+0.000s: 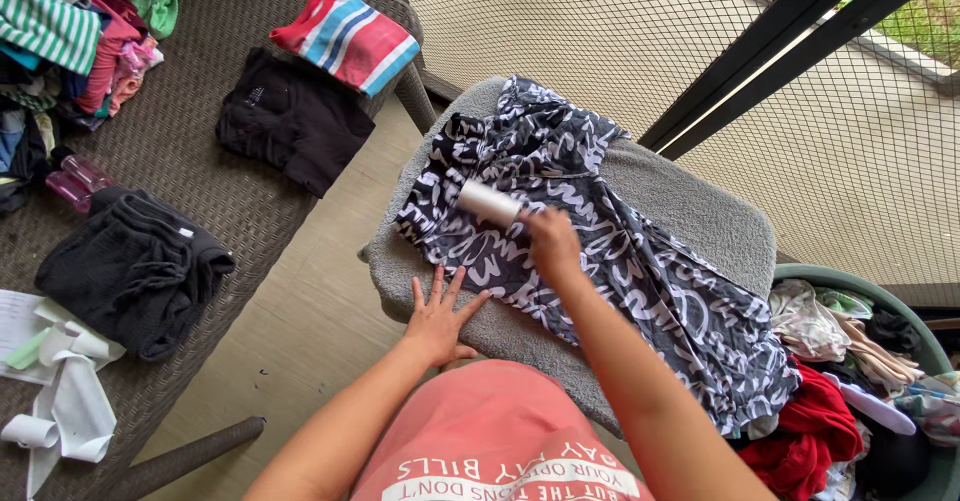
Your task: The person uses a lint roller to remove lint from a patterned garment laid on a chair. They repeatedly roll the tool over the fabric, lift and reposition the garment to access different areas, and then fold the garment.
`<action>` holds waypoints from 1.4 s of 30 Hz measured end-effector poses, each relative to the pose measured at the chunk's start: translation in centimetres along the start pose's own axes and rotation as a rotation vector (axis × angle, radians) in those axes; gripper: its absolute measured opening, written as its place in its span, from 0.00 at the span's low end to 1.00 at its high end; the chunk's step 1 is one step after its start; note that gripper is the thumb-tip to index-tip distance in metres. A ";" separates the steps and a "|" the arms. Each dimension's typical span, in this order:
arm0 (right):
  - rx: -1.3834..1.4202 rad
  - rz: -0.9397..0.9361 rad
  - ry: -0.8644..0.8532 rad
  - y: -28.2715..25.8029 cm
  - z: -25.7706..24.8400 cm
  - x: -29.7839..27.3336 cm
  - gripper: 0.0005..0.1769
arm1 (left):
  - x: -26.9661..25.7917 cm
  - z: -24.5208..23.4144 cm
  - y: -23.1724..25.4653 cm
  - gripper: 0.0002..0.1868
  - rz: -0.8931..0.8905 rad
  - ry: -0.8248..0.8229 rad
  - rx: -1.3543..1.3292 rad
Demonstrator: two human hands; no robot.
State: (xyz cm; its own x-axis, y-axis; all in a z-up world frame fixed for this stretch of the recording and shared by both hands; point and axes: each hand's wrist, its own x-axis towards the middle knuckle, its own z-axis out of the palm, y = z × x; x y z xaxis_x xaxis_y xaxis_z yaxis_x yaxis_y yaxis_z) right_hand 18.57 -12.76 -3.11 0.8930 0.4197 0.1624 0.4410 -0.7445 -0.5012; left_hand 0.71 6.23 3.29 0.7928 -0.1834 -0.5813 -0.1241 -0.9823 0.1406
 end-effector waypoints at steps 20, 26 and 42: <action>-0.125 0.240 0.134 2.1 0.6 -1.9 0.13 | 3.8 -0.5 -1.4 0.60 0.116 -0.138 0.171; -0.075 0.307 0.517 4.5 -4.9 4.5 0.15 | 6.2 3.2 -1.4 0.51 0.101 -0.055 0.240; -0.228 0.486 0.359 8.4 -5.1 -16.3 0.12 | 5.7 0.3 3.6 0.64 0.659 -0.039 0.369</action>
State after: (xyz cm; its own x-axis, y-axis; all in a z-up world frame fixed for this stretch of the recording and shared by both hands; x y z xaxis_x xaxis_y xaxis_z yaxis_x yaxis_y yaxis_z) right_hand 8.17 -28.45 -5.63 0.9527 -0.1633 0.2562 -0.0484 -0.9141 -0.4026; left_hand 4.57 1.67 0.26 0.4646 -0.7317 -0.4988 -0.7622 -0.6172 0.1953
